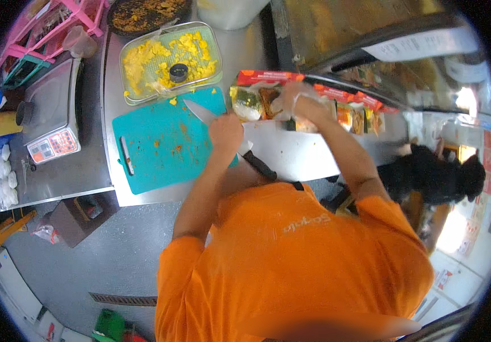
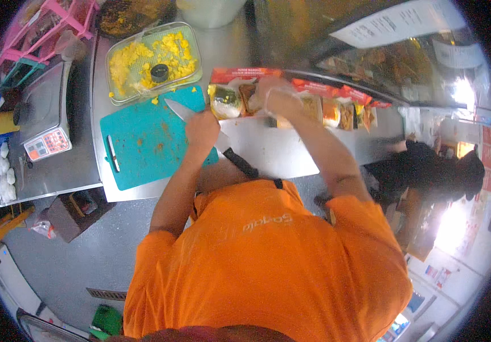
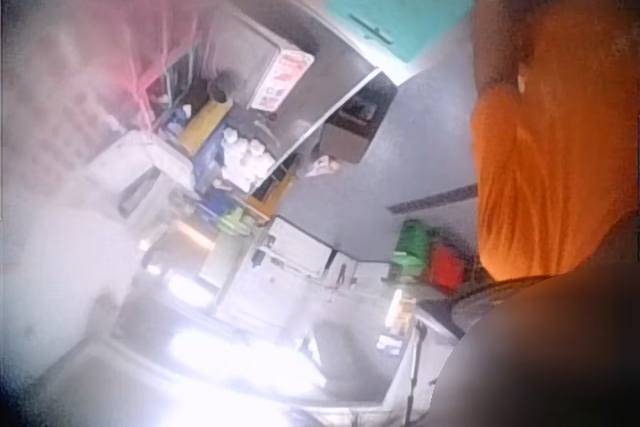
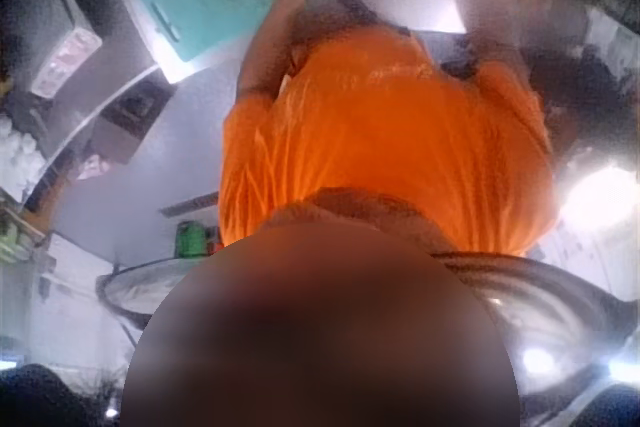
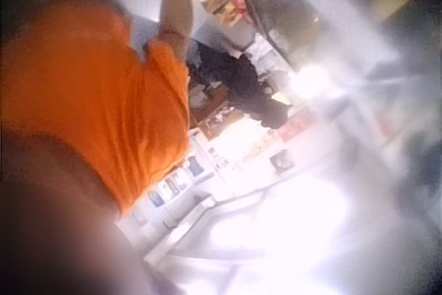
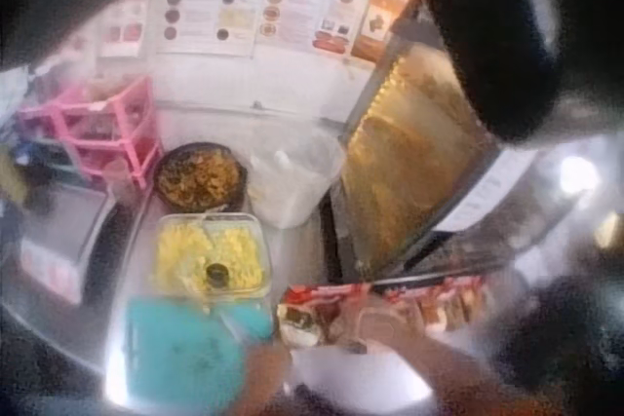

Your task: The person assembles multiple onigiri (rice balls) by placing rice, pickled vegetables, scrambled eggs, and fried chicken into red cardboard trays. They handle each component by hand and arrange the finished units in a row on the counter.

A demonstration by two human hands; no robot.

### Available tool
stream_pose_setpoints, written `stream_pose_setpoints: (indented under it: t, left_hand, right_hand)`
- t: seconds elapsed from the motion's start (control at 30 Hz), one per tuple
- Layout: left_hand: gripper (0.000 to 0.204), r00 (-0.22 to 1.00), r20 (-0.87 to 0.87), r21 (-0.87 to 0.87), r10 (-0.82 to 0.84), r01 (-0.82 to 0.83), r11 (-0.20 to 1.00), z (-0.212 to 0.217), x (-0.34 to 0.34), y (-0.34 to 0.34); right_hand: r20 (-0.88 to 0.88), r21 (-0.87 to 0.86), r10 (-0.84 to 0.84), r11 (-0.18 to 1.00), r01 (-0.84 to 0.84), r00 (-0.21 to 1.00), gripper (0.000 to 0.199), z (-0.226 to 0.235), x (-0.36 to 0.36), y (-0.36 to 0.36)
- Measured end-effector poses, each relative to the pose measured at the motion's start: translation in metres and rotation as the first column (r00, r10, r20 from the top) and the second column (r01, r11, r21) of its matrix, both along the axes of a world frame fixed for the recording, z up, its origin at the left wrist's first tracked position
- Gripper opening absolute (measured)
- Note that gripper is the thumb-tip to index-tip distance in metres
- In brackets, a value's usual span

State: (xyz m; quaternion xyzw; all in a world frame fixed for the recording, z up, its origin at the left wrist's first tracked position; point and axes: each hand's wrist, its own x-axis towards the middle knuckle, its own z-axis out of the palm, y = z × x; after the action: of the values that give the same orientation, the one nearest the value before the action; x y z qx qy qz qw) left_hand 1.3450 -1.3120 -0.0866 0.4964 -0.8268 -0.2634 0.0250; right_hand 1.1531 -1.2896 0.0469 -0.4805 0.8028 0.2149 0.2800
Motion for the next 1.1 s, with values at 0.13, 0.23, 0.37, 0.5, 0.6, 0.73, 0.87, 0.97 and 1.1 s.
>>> stream_pose_setpoints:
  t: [0.13,0.23,0.37,0.5,0.6,0.73,0.87,0.97,1.1]
  left_hand:
    - [0.016,0.999,-0.047,-0.022,0.000,-0.001,1.000,-0.002,0.001,0.002]
    - [0.015,0.995,-0.098,-0.097,-0.004,-0.006,0.995,-0.002,0.003,0.001]
    - [0.018,0.997,-0.048,-0.020,-0.062,0.061,0.998,-0.002,0.005,-0.002]
    - [0.013,0.996,-0.027,0.006,-0.080,0.080,0.997,0.001,0.005,-0.001]
    - [0.009,0.997,-0.011,0.021,-0.077,0.077,0.997,0.000,0.004,0.003]
    - [0.011,0.995,-0.022,-0.005,-0.099,0.099,0.995,-0.001,0.004,0.000]
    - [0.014,0.998,-0.055,0.000,-0.039,0.039,0.999,-0.002,0.007,-0.003]
    - [0.014,0.995,-0.042,0.075,-0.087,0.089,0.993,-0.004,0.013,0.001]
    - [0.014,0.992,-0.053,0.006,-0.119,0.119,0.993,-0.006,0.014,0.002]
  right_hand:
    - [-0.086,-0.142,0.018,0.989,-0.030,0.996,0.033,-0.008,-0.001,0.001]
    - [-0.182,-0.309,0.425,0.832,-0.462,0.887,0.032,-0.023,-0.008,0.003]
    - [-0.047,-0.152,0.096,0.983,-0.102,0.994,0.042,-0.021,-0.006,0.000]
    - [-0.191,-0.242,0.362,0.884,-0.401,0.912,0.045,-0.028,-0.009,-0.004]
    - [0.003,-0.254,0.301,0.923,-0.290,0.954,0.042,-0.033,-0.022,-0.003]
    - [-0.127,-0.401,0.374,0.828,-0.392,0.919,0.041,-0.050,-0.030,0.000]
    - [-0.005,-0.184,0.216,0.959,-0.213,0.976,0.049,-0.055,-0.028,0.003]
    - [0.039,-0.267,0.283,0.927,-0.263,0.958,0.049,-0.047,-0.026,0.007]
    - [-0.121,-0.258,0.209,0.937,-0.234,0.970,0.046,-0.043,-0.017,0.014]
